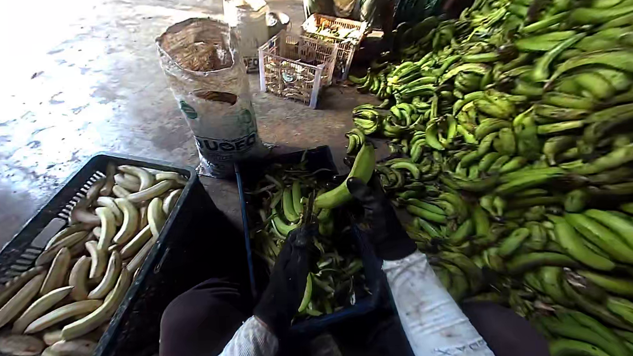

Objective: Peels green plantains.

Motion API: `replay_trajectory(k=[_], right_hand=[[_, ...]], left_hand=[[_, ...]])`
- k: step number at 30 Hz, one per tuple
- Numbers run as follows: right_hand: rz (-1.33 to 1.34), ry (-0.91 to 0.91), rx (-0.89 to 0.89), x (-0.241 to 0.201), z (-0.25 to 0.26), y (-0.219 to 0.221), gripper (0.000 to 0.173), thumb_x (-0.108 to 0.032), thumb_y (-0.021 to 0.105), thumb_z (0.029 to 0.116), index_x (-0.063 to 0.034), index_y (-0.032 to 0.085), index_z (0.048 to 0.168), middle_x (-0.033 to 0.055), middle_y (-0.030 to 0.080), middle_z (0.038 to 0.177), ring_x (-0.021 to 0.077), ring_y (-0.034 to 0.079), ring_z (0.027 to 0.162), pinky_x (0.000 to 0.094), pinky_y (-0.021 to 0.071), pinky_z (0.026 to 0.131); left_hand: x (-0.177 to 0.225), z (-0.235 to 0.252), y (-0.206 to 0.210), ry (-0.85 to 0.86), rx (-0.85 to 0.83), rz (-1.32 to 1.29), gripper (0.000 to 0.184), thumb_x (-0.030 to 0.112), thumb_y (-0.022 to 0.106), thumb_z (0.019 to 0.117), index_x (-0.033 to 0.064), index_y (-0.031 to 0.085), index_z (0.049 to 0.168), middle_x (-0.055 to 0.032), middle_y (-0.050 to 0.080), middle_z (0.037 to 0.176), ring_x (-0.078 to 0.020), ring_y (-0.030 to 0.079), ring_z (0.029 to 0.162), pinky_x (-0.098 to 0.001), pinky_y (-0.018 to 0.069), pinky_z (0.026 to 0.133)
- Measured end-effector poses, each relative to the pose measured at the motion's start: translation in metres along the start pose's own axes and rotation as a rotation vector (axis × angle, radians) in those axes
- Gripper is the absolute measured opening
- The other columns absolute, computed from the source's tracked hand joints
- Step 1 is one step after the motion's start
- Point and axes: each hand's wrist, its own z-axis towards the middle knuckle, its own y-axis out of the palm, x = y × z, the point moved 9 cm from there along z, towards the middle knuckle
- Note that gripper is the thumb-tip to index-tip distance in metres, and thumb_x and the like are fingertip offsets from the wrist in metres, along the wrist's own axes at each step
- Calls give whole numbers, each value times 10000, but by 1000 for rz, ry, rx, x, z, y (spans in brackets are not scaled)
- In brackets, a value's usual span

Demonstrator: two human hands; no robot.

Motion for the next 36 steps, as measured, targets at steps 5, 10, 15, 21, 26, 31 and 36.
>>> replay_trajectory(k=[5,10,15,21,26,31,36], right_hand=[[137,-86,42,-13,-22,-16,621,-387,702,919,-194,432,1444,65,677,1085,178,693,896,353,610,751],[431,-95,-65,-40,-30,-12,432,-343,610,980,-177,517,1367,95,705,1073,204,709,939,392,614,814],[466,39,32,-48,-23,-26,320,-317,427,1040,-153,598,1253,46,684,840,139,674,672,315,601,594],[322,141,146,-24,-21,-36,332,-411,406,1074,-162,621,1123,13,639,782,103,621,635,285,555,563],[366,101,-14,-7,-28,-19,340,-369,357,1086,-146,613,1100,14,660,798,98,648,674,287,580,617],[508,191,-129,4,-54,14,369,-270,305,1102,-67,612,1126,56,661,833,112,649,669,265,576,583],[499,249,-81,3,-69,-1,411,-333,281,1093,-87,611,1081,52,667,772,112,656,615,278,590,549]], left_hand=[[54,-8,34,238,-1,-276,575,560,425,1052,50,576,1273,10,597,732,-113,593,624,-320,579,638],[-55,-29,52,-315,-193,-5,629,558,234,1086,123,485,1463,-64,664,1025,-164,637,764,-359,571,653],[-19,-23,48,-208,-197,158,540,482,317,1094,93,466,1439,-38,618,946,-127,610,753,-319,554,660],[76,3,44,262,-269,891,610,610,420,1014,187,585,1422,-63,682,1199,-196,672,1042,-477,561,886],[64,19,46,255,-302,1040,582,565,391,1025,200,571,1442,-114,674,1220,-288,666,1081,-527,539,913],[65,54,19,187,22,1198,459,326,634,982,186,605,1419,-212,676,1189,-424,658,1072,-616,523,886],[77,67,-15,173,168,857,478,461,506,1049,124,575,1380,-165,672,1149,-333,666,1026,-607,524,883]])
